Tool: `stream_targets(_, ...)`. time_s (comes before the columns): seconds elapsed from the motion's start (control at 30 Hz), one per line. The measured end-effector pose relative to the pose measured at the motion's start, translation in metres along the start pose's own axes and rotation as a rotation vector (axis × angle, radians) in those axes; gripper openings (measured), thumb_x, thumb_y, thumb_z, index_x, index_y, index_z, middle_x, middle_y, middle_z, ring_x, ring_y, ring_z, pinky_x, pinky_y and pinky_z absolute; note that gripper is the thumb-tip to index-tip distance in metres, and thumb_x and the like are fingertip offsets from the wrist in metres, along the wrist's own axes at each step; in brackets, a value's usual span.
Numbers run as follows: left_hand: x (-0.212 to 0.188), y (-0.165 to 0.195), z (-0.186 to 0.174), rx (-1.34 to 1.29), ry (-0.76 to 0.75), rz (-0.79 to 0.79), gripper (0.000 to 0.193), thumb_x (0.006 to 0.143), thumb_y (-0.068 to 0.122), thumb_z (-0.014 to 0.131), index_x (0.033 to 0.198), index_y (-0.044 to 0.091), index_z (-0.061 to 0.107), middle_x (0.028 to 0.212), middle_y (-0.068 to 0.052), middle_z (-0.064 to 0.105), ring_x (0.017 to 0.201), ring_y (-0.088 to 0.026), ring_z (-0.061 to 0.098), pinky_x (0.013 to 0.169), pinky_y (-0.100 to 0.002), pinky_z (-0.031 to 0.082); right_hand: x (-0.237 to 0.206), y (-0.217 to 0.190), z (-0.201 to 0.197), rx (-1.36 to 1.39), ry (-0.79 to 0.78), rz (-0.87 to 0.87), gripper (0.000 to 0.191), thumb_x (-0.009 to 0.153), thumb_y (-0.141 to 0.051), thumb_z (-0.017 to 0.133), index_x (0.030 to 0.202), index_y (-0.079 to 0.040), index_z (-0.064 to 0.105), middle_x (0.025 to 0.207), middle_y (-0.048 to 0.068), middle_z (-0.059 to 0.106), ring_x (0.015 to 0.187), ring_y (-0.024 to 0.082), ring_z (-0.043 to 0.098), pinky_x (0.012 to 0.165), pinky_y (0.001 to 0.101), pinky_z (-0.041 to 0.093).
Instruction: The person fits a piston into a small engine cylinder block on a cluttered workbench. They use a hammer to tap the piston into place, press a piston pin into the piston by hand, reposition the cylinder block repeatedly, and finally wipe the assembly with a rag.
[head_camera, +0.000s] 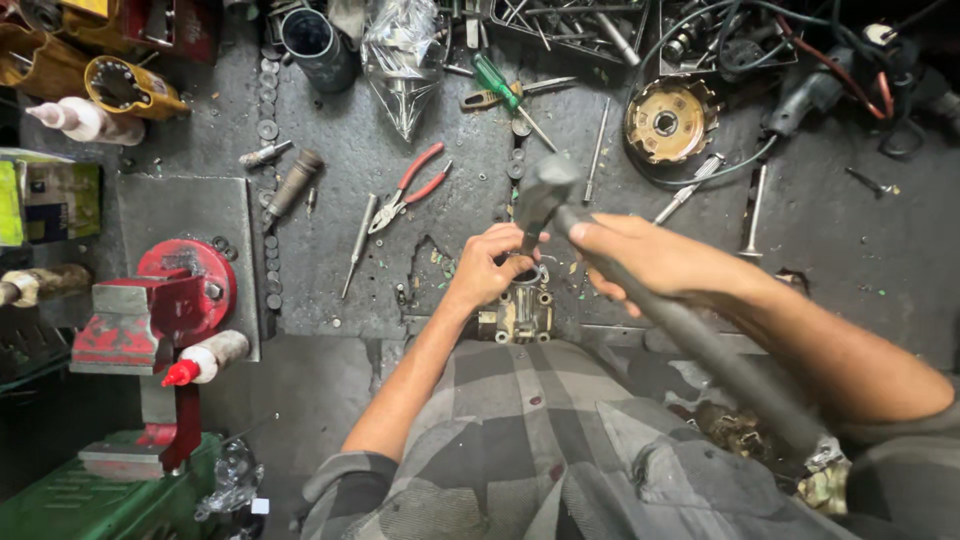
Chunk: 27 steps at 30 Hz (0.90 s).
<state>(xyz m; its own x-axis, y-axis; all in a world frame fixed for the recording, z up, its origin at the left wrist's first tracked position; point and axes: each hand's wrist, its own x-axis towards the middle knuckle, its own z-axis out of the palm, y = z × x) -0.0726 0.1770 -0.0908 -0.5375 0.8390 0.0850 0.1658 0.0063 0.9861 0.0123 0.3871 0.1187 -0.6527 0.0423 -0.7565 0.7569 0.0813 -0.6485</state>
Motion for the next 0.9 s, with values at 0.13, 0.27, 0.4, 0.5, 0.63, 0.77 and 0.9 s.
stream_targets(0.13,-0.001,0.000,0.000,-0.008,0.013,0.069,0.016,0.086,0.016,0.076,0.095,0.004,0.073,0.115,-0.005,0.077,0.116,-0.027,0.069,0.104,-0.041,0.052,-0.016,-0.019,0.008,0.204,-0.019,-0.014,0.045,0.099,-0.049,0.042,0.100,-0.006,0.056,0.056,0.005,0.051,0.040,0.015,0.047,0.036,0.0308,0.042)
stream_targets(0.27,0.001,0.000,-0.001,-0.012,-0.037,0.013,0.010,0.087,0.010,0.072,0.095,0.004,0.073,0.118,-0.005,0.077,0.119,-0.027,0.067,0.107,-0.041,0.050,-0.060,-0.012,-0.022,0.313,0.248,-0.512,0.061,0.105,-0.060,0.049,0.116,0.000,0.058,0.064,0.009,0.051,0.051,0.015,0.046,0.043,0.0308,0.040)
stream_targets(0.4,0.000,0.000,0.001,-0.006,-0.043,0.000,0.010,0.085,0.007,0.070,0.095,0.004,0.071,0.117,-0.004,0.078,0.120,-0.027,0.067,0.108,-0.041,0.050,-0.028,0.001,-0.065,0.277,0.303,-1.302,0.061,0.100,-0.069,0.040,0.092,-0.010,0.052,0.065,0.010,0.051,0.056,0.021,0.060,0.058,0.0334,0.049)
stream_targets(0.5,-0.001,0.000,0.002,-0.005,-0.040,0.002,0.010,0.084,0.006,0.070,0.094,0.004,0.072,0.117,-0.004,0.078,0.121,-0.028,0.067,0.108,-0.042,0.049,-0.012,0.015,-0.061,0.160,0.386,-1.217,0.069,0.104,-0.070,0.032,0.081,-0.008,0.052,0.066,0.009,0.051,0.059,0.018,0.059,0.059,0.0299,0.049)
stream_targets(0.63,-0.001,0.000,0.000,0.001,-0.041,-0.008,0.010,0.086,0.007,0.071,0.095,0.004,0.072,0.116,-0.003,0.078,0.120,-0.027,0.067,0.109,-0.042,0.050,0.004,0.017,-0.016,-0.130,0.094,-0.218,0.035,0.099,-0.038,0.047,0.090,-0.004,0.051,0.060,0.005,0.061,0.045,0.016,0.061,0.037,0.0318,0.051)
stream_targets(0.77,-0.001,-0.001,0.001,0.053,-0.023,0.044,0.011,0.084,0.008,0.072,0.095,0.005,0.074,0.120,-0.004,0.077,0.131,-0.032,0.062,0.113,-0.045,0.046,-0.002,0.007,0.011,0.264,0.021,0.044,0.045,0.100,-0.048,0.042,0.098,-0.005,0.057,0.056,0.007,0.053,0.042,0.015,0.049,0.037,0.0296,0.043)
stream_targets(0.9,-0.003,-0.002,0.007,0.055,0.015,0.030,0.011,0.087,0.015,0.078,0.093,0.006,0.075,0.121,-0.004,0.076,0.133,-0.032,0.061,0.115,-0.045,0.045,-0.035,0.007,-0.023,0.356,0.143,-0.313,0.049,0.102,-0.049,0.047,0.109,-0.001,0.057,0.061,0.009,0.056,0.044,0.015,0.050,0.038,0.0310,0.044)
